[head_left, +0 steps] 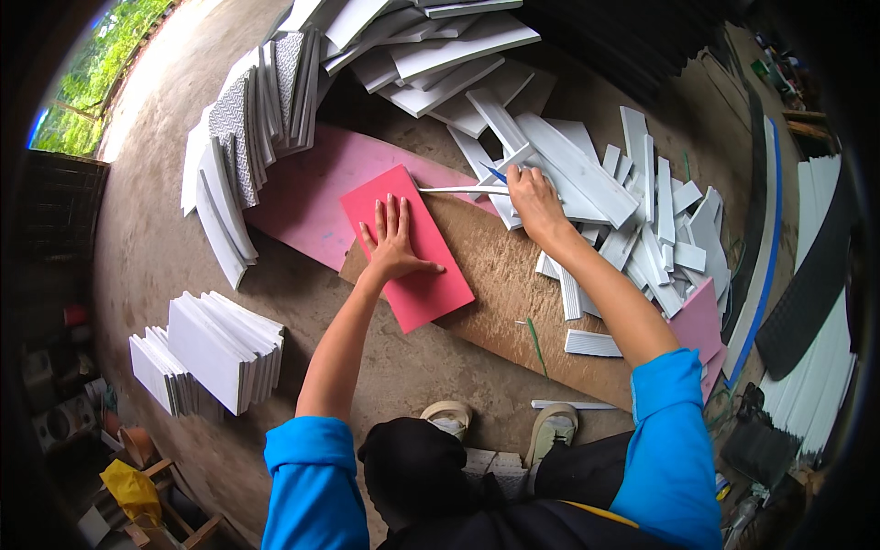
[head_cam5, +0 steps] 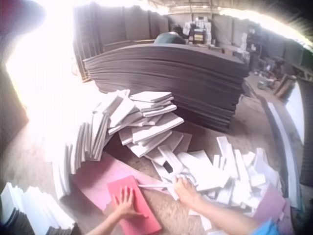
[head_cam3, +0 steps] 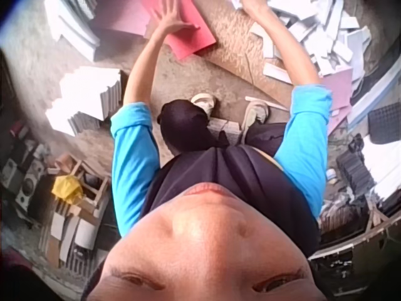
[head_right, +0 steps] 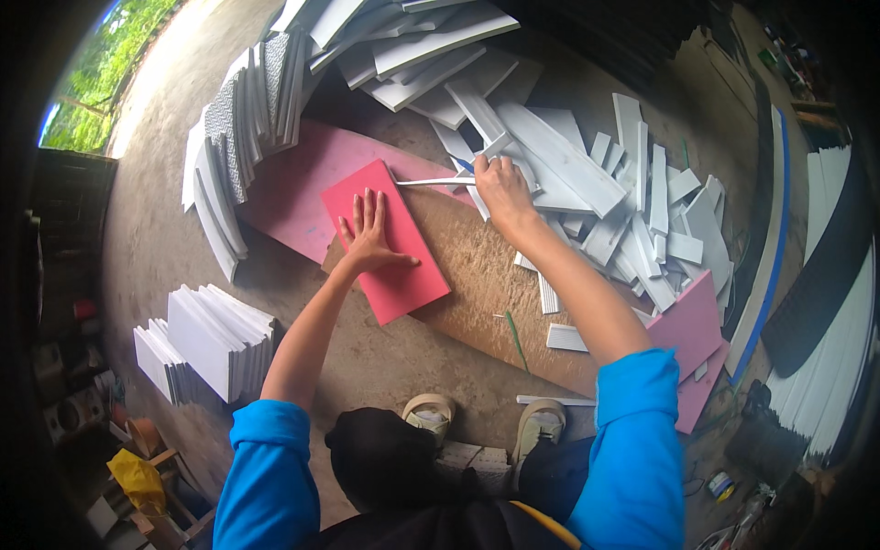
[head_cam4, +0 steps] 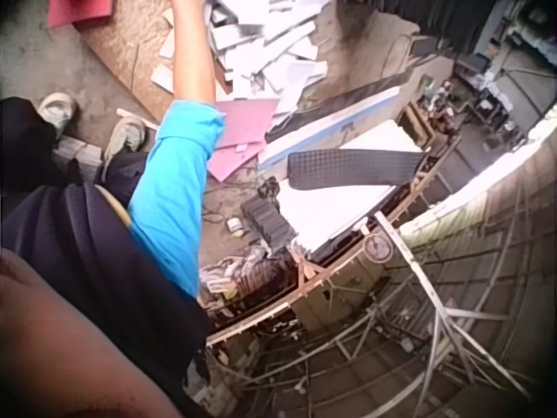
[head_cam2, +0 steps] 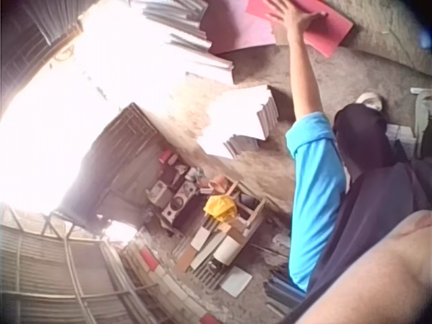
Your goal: The person sits on the floor and repeatedly cuts pink and white foam sheets using a utility knife. They align each sheet, trim edges, and stack the trimmed pieces into separate piles.
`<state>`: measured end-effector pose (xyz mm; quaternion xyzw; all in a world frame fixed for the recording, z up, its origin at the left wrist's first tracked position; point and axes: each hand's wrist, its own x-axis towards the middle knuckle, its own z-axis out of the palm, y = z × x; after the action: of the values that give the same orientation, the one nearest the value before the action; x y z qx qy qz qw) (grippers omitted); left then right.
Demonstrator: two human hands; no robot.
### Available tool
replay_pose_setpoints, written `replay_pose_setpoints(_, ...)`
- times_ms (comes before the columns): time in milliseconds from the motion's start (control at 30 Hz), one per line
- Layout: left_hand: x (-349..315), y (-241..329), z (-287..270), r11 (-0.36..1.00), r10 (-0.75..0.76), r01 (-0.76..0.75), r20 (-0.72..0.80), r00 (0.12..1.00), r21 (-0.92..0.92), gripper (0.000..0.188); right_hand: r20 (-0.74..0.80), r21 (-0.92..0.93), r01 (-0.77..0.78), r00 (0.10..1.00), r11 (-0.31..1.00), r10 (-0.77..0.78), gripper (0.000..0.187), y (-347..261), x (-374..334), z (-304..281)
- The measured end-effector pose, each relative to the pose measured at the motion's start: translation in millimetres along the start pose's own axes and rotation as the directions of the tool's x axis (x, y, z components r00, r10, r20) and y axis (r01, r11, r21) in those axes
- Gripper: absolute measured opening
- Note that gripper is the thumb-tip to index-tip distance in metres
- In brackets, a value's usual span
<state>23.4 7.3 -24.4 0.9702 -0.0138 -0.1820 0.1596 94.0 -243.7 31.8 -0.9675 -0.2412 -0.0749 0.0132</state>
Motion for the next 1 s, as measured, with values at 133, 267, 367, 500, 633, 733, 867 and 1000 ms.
replay_pose_setpoints(133,-6.4,-8.5,11.4,1.000,0.023,-0.027,-0.165,0.986,-0.016,0.132,0.092,0.379,-0.125,0.991,0.917,0.097,0.032,-14.1,-24.9,5.4)
replay_pose_setpoints(267,-11.1,19.9,12.6,0.971,-0.230,0.190,-0.336,0.913,-0.148,0.112,0.066,0.567,-0.216,0.974,0.795,0.217,0.039,-31.5,-28.1,-31.4)
replay_pose_setpoints(367,-20.2,50.2,9.0,0.916,-0.382,0.297,-0.355,0.853,-0.271,0.105,-0.061,0.582,-0.182,0.962,0.793,0.265,0.038,-34.4,-14.3,-75.4)
replay_pose_setpoints(500,-28.1,68.0,1.1,0.887,-0.386,0.250,-0.328,0.862,-0.388,0.098,-0.057,0.636,-0.229,0.939,0.737,0.340,0.039,-19.4,-1.4,-117.4)
replay_pose_setpoints(633,-32.7,62.3,-9.0,0.863,-0.330,0.107,-0.390,0.860,-0.494,0.089,-0.153,0.660,-0.199,0.908,0.725,0.389,0.032,-18.6,-0.1,-154.7)
replay_pose_setpoints(733,-32.3,45.8,-12.7,0.845,-0.345,0.091,-0.408,0.845,-0.526,0.083,-0.277,0.668,-0.099,0.887,0.737,0.370,0.030,-15.7,3.2,-173.5)
replay_pose_setpoints(867,-23.9,36.2,-32.8,0.819,-0.410,0.182,-0.334,0.849,-0.545,0.082,-0.291,0.811,0.024,0.883,0.584,0.368,0.028,3.2,6.0,-225.0)
replay_pose_setpoints(1000,-19.3,44.7,-76.2,0.821,-0.320,0.022,-0.429,0.845,-0.570,0.080,-0.460,0.782,0.242,0.846,0.574,0.269,0.027,25.7,2.8,-287.3)
